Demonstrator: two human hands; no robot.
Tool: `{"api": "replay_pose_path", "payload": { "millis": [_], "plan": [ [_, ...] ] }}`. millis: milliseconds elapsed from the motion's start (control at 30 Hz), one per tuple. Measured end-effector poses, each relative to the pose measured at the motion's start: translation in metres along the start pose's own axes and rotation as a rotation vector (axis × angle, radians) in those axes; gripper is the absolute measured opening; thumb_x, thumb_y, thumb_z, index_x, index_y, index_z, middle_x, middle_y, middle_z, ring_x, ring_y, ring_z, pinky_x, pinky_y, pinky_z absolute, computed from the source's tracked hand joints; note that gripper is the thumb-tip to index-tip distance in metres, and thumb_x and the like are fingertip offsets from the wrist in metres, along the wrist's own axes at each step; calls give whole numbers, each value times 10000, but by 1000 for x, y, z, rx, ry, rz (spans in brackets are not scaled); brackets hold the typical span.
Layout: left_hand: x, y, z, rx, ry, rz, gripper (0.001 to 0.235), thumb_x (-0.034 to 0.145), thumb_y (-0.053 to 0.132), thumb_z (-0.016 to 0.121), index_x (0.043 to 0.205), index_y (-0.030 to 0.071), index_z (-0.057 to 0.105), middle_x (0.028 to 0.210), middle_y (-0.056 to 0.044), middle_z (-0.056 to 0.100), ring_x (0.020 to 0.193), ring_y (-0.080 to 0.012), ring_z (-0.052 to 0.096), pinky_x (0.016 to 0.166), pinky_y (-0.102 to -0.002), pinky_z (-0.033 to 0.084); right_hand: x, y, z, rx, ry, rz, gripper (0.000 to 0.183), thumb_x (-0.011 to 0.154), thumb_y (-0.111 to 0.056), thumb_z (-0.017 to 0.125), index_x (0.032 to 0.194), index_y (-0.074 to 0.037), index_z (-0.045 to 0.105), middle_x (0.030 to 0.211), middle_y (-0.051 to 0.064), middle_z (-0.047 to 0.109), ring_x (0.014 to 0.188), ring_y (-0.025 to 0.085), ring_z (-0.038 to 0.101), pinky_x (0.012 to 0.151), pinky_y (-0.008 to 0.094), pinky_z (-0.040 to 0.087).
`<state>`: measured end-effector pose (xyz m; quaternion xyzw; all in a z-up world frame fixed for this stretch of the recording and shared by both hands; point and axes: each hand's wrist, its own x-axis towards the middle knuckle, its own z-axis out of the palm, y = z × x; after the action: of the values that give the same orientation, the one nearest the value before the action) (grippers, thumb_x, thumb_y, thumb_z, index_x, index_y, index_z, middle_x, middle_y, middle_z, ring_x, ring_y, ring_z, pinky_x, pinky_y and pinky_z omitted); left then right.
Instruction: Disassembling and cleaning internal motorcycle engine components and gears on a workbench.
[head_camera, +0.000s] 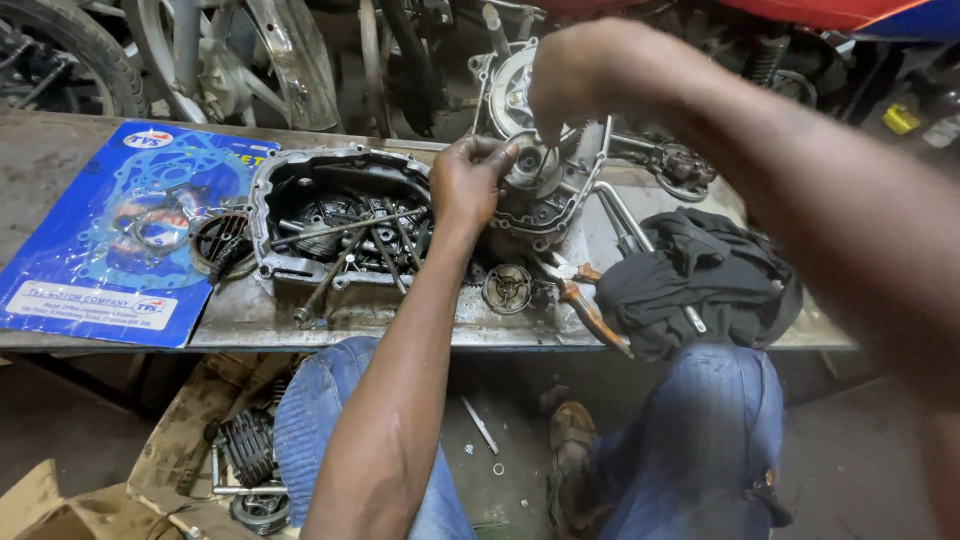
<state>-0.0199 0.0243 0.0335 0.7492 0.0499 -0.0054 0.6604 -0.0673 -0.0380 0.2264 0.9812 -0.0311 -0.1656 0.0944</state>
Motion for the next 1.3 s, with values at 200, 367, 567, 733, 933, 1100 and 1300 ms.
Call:
{"api": "replay_pose_path", "payload": {
  "millis": [200, 367, 567, 733, 933, 1100, 1300],
  "plan": [
    [-10, 4, -3, -106, -51, -24, 67, 917, 192, 765, 929, 156, 709, 963, 3, 783, 841, -132, 724, 732, -255, 612, 9, 38, 9, 229, -69, -28, 314, 889, -220, 787, 676, -89, 597, 640, 40, 501, 545, 183, 370, 545, 336, 308],
    [-12, 8, -3, -203, -91, -61, 48, 950, 128, 730, 974, 98, 701, 1025, -61, 776, 741, -141, 710, 572, -190, 638, -9, 51, 29, 335, -104, 96, 303, 1049, -294, 582, 1246, -170, 777, 938, 92, 695, 535, 126, 384, 480, 246, 338],
    [7, -17, 5, -307, -72, 7, 155, 892, 160, 775, 985, 46, 725, 848, -101, 739, 621, -149, 707, 527, -197, 617, 44, 107, 98, 1189, -193, 12, 259, 961, -29, 543, 1154, -52, 715, 523, -56, 389, 367, 48, 325, 325, 221, 240],
    [18, -29, 7, -420, -79, 91, 339, 823, 213, 840, 1029, -35, 736, 752, -155, 691, 615, -184, 737, 538, -263, 657, 16, 100, 118, 1474, -141, 66, 113, 922, -76, 580, 1006, -69, 654, 537, -67, 306, 371, 38, 258, 341, 233, 200],
    [24, -29, -2, -469, -175, -8, 348, 943, 291, 689, 1086, -26, 676, 786, -117, 662, 662, -198, 744, 611, -298, 687, 9, 112, 158, 1686, -234, -131, 110, 906, -87, 604, 1001, -88, 658, 490, -84, 346, 331, 11, 288, 350, 208, 256],
    [12, -16, -17, -254, -207, 51, 400, 952, 338, 666, 1100, -33, 690, 795, -172, 707, 681, -226, 772, 591, -308, 682, 8, 110, 199, 1564, 183, -310, 202, 898, -11, 655, 1089, 14, 717, 500, 92, 454, 381, 143, 404, 373, 301, 383],
    [24, -29, -7, -261, -195, 72, 269, 906, 246, 730, 1025, 5, 729, 741, -151, 710, 648, -195, 761, 591, -309, 687, 6, 94, 134, 685, 426, -199, 243, 922, -184, 682, 1121, -253, 804, 980, 32, 765, 907, 248, 727, 813, 372, 510]
  ]
}}
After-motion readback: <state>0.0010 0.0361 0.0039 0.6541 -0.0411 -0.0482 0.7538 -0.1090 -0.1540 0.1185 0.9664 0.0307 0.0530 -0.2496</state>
